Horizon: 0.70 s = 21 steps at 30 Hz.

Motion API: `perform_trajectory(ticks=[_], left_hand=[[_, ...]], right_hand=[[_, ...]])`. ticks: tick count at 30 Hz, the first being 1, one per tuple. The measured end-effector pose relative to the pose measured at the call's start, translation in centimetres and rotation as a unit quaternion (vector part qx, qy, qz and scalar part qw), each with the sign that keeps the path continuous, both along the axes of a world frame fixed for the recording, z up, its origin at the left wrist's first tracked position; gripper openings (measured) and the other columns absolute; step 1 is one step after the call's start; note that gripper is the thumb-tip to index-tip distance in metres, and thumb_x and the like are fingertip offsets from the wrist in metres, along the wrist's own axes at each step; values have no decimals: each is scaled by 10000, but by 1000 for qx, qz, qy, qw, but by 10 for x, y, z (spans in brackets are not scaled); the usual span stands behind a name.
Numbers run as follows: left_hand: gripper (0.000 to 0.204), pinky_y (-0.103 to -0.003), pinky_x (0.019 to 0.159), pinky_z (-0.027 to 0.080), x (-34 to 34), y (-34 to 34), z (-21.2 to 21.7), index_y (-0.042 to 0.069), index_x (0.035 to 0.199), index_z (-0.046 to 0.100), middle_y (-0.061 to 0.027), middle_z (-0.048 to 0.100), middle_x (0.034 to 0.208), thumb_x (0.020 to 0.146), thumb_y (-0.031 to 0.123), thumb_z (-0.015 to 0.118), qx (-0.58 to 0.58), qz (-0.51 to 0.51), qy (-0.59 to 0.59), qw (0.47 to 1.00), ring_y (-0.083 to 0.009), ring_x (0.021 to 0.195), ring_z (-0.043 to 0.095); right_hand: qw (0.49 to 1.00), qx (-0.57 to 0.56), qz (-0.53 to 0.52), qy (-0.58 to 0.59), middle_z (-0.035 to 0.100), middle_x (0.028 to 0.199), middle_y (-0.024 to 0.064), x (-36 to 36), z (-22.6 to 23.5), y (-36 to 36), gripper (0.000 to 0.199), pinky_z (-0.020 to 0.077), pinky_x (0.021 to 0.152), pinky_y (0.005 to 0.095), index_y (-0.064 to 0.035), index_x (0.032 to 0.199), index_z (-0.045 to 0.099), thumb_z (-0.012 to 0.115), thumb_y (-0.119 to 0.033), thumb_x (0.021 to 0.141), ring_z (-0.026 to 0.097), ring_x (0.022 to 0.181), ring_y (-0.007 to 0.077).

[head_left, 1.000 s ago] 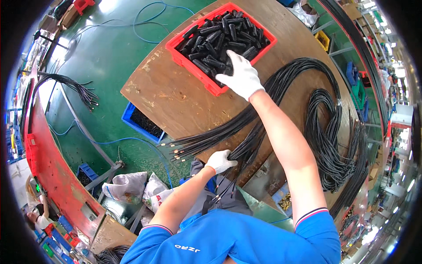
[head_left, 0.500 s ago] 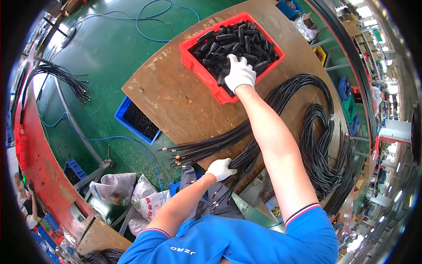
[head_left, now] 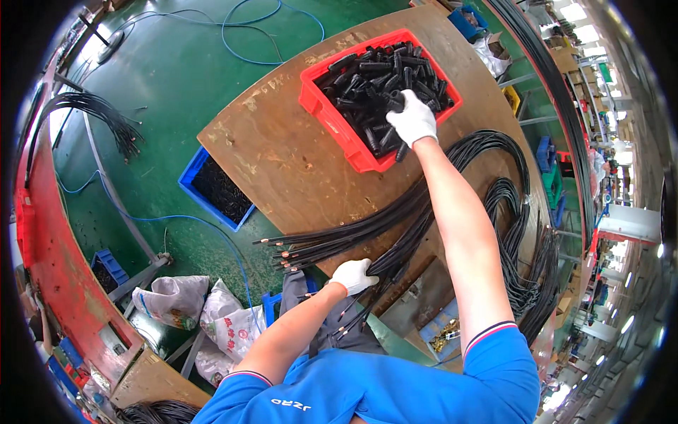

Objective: The person assembles electrical cables by inserting black plastic connectors onto the stripped ends of wires. They work at a wooden table in a workshop, repeatedly picking up a connector and sliding it onto a cable end. The person handles bundles of black cables and a red bin filled with connectors.

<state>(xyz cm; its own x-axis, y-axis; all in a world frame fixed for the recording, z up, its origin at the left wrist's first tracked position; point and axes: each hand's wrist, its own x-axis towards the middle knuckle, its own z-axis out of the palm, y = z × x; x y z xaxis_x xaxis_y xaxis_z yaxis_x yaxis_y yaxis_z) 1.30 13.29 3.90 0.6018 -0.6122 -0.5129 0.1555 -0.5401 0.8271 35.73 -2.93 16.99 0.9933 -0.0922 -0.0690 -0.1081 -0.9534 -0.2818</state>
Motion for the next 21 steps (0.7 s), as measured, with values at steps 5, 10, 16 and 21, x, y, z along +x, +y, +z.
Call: perform_trajectory(ticks=[5,10,16,21], left_hand=[[530,-542,910,540,0,2,4,38,1135,693,-281,742,1035,876,501,720,5,-5,2,1000,-464,1019,711],[528,-537,901,541,-2,0,0,48,1121,699,-264,748,1014,873,514,727,8,-6,-5,1000,-454,1006,717],[525,-532,896,548,-2,-2,-5,45,1131,700,-270,746,1010,877,504,727,15,0,-8,1000,-460,992,717],[527,-537,891,550,-6,0,-4,52,1148,703,-272,748,1015,880,506,724,12,7,-14,1000,-459,988,720]], right_hand=[[973,209,3,-96,770,1127,214,3,-1,-12,500,569,952,464,-57,1169,711,808,-332,763,735,1096,386],[997,68,43,-18,775,1145,189,20,2,23,461,566,992,466,-106,1185,737,789,-334,788,717,1145,383],[987,-90,127,-37,684,1210,130,9,-14,43,409,588,850,537,-191,1260,600,757,-273,891,731,1033,391],[991,-75,93,-56,747,1136,134,13,-29,38,385,593,861,536,-175,1231,629,746,-282,880,743,1030,391]])
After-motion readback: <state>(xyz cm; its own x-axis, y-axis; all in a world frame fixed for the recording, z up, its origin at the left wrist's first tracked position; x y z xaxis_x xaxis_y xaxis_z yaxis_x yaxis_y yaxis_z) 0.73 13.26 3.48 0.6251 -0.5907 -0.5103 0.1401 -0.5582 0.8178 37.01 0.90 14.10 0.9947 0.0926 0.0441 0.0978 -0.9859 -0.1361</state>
